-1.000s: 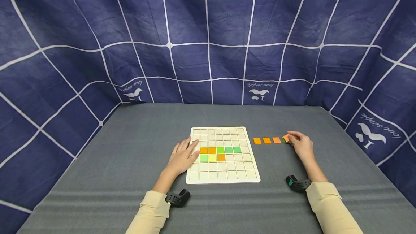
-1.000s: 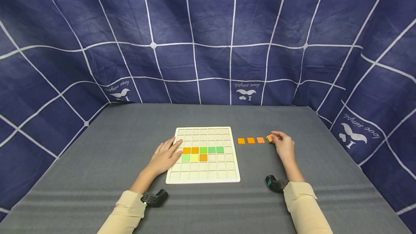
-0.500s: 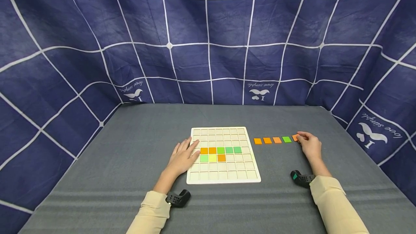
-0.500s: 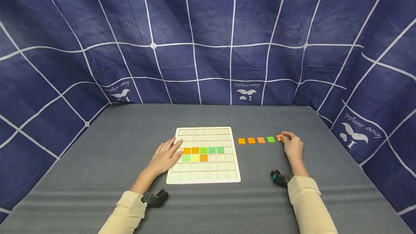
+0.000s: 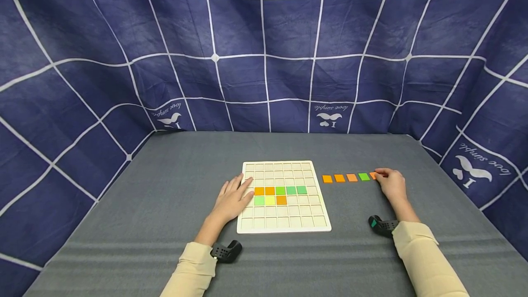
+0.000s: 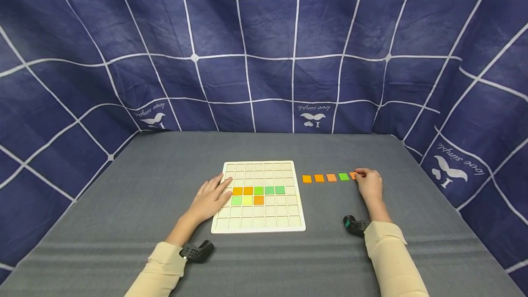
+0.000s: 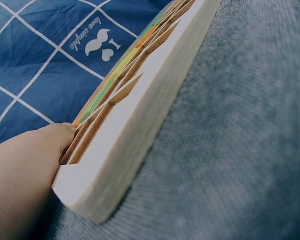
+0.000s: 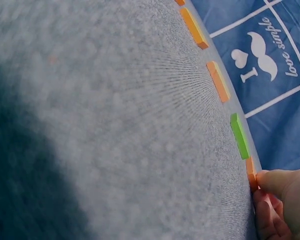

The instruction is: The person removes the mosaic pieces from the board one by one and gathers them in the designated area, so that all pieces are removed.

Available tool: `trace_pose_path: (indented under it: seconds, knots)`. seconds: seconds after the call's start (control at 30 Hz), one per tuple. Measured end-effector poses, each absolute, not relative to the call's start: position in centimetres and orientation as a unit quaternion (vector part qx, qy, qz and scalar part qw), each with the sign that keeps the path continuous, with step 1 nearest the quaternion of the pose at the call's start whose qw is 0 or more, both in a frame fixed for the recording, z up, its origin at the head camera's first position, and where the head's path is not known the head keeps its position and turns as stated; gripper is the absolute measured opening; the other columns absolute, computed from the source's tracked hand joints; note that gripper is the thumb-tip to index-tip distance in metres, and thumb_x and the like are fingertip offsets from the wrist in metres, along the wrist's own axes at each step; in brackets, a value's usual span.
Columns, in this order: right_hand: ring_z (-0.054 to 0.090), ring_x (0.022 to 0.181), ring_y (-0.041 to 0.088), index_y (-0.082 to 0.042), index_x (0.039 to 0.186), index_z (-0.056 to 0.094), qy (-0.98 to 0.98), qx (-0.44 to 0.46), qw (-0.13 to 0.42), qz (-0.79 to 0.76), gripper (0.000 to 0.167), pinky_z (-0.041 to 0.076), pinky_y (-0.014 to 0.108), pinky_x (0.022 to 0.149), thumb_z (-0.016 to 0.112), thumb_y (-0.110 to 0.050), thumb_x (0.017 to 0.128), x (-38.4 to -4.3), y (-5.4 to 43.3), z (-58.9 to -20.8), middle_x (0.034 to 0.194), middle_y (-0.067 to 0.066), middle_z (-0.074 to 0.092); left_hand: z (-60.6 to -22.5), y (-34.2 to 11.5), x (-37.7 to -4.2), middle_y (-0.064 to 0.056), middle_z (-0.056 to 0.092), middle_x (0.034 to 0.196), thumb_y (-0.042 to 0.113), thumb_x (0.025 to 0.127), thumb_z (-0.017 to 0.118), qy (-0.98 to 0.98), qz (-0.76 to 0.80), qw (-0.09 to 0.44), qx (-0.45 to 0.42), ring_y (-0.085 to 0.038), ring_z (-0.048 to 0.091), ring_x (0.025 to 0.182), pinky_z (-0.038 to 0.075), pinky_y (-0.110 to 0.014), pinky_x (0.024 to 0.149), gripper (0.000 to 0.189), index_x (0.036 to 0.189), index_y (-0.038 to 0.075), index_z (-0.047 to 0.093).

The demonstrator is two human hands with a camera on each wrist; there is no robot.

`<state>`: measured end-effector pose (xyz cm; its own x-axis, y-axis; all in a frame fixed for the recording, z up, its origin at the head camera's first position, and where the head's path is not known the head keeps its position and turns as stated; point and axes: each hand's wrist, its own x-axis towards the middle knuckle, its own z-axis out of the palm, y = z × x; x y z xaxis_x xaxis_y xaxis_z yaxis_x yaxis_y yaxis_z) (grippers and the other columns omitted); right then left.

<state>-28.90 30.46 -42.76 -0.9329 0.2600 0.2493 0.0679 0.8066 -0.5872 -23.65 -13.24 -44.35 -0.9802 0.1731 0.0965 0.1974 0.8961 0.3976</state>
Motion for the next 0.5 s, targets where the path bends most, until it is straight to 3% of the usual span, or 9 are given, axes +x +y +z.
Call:
trace_pose_path:
  seconds: [0.23,0.5]
  knots:
    - [0.049,0.093,0.038,0.007,0.113,0.058,-0.937,-0.088,0.154,0.301,0.028,0.039,0.049,0.076,0.044,-0.008,0.092,-28.6,29.8,-41.9,0.103,0.029,0.054,-44.4,-13.3,-23.7,-0.011,0.024,0.150,0.046,0.094,0.038,-0.973,-0.205,0.031,-0.098,-0.030,0.022,0.139,0.010,-0.048,0.114,0.053,0.141,0.021,0.035]
    - [0.057,0.085,0.030,0.003,0.111,0.060,-0.936,-0.034,0.148,0.317,0.029,0.043,0.032,0.064,0.046,-0.016,0.095,-27.7,26.9,-40.5,0.100,0.023,0.062,-44.4,-13.3,-23.7,-0.010,0.023,0.151,0.047,0.094,0.037,-0.973,-0.206,0.029,-0.097,-0.029,0.021,0.139,0.009,-0.047,0.114,0.054,0.142,0.022,0.034]
